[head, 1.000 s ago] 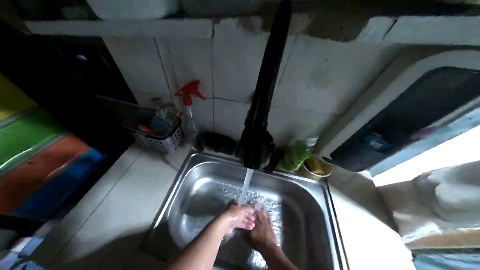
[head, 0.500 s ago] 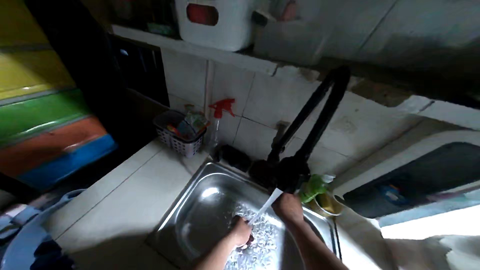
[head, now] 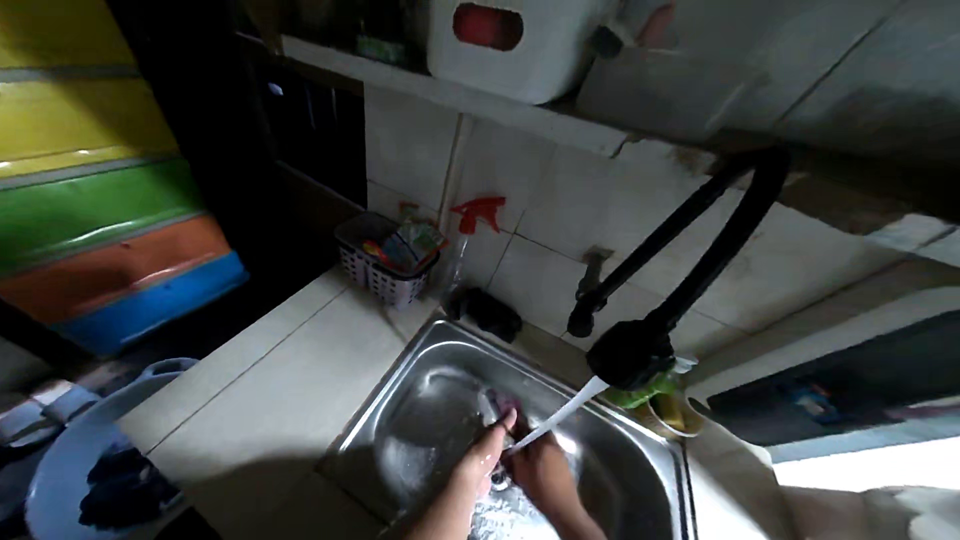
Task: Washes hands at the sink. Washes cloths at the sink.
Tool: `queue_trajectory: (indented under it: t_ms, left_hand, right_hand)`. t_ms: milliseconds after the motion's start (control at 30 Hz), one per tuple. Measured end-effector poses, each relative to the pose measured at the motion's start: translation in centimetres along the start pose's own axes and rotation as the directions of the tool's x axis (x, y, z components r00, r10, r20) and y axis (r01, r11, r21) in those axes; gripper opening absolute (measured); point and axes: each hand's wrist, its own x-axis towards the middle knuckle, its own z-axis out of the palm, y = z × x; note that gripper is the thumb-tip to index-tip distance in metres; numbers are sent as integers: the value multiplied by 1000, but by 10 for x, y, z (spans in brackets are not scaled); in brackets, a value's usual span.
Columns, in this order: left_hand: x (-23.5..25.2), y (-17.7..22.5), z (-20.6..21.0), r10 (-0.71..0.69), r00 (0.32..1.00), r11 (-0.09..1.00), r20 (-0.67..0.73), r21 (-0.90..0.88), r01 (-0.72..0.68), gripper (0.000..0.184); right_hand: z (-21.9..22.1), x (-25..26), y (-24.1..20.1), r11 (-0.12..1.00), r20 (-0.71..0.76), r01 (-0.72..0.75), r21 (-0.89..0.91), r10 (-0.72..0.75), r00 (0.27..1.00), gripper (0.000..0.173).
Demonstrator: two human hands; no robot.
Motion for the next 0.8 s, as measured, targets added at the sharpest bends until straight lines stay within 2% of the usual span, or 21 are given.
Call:
queue_trajectory:
  t_ms: [100, 133, 200, 267, 333, 433, 500, 533, 600, 633, 700, 767, 800]
  left_hand:
    - [2, -19, -5, -135, 991, 991, -21, 6, 136, 55]
    - [3, -29, -9, -141, 990, 989, -18, 44, 142, 47]
    - [7, -38, -15, -142, 989, 985, 32, 100, 138, 46]
    - [6, -36, -16, -96, 989, 984, 114, 163, 77, 45]
    - [2, -24, -11, -10, 972, 976, 235, 215, -42, 49]
    - [-1, 0, -4, 11, 906, 905, 423, 381, -188, 73]
    - [-2, 19, 2, 84, 907, 734, 413, 590, -337, 75]
    - [-3, 29, 7, 140, 911, 606, 387, 695, -388, 71]
    - [-12, 48, 16, 226, 908, 329, 354, 850, -413, 61]
    - [-17, 55, 21, 254, 901, 183, 352, 897, -403, 58]
    - [-29, 64, 29, 261, 896, -106, 360, 933, -344, 58]
    - [-34, 64, 33, 260, 881, -310, 394, 899, -311, 55]
    - [-35, 63, 34, 256, 872, -382, 416, 873, -304, 52]
  right_hand:
    - [26, -58, -9, 969, 11, -26, 247, 24, 1000, 33]
    - [32, -73, -5, 937, 10, -53, 346, 53, 999, 34]
    - [35, -94, 3, 838, 12, -103, 535, 115, 993, 33]
    - [33, -109, 10, 721, 2, -118, 683, 159, 987, 30]
    - [31, -112, 20, 584, 6, -126, 802, 204, 979, 27]
    - [32, -107, 30, 393, 35, -126, 911, 232, 972, 26]
    - [29, -101, 31, 314, 52, -118, 942, 211, 976, 26]
    - [28, -98, 29, 283, 72, -133, 950, 215, 974, 26]
    - [22, -92, 18, 191, 148, -215, 958, 315, 938, 24]
    - [17, -89, 11, 89, 215, -267, 959, 383, 899, 27]
    - [8, -81, -3, -223, 409, -345, 912, 407, 816, 43]
    - [4, -69, -16, -495, 557, -371, 786, 306, 772, 61]
    - [4, -62, -20, -594, 593, -370, 714, 233, 771, 68]
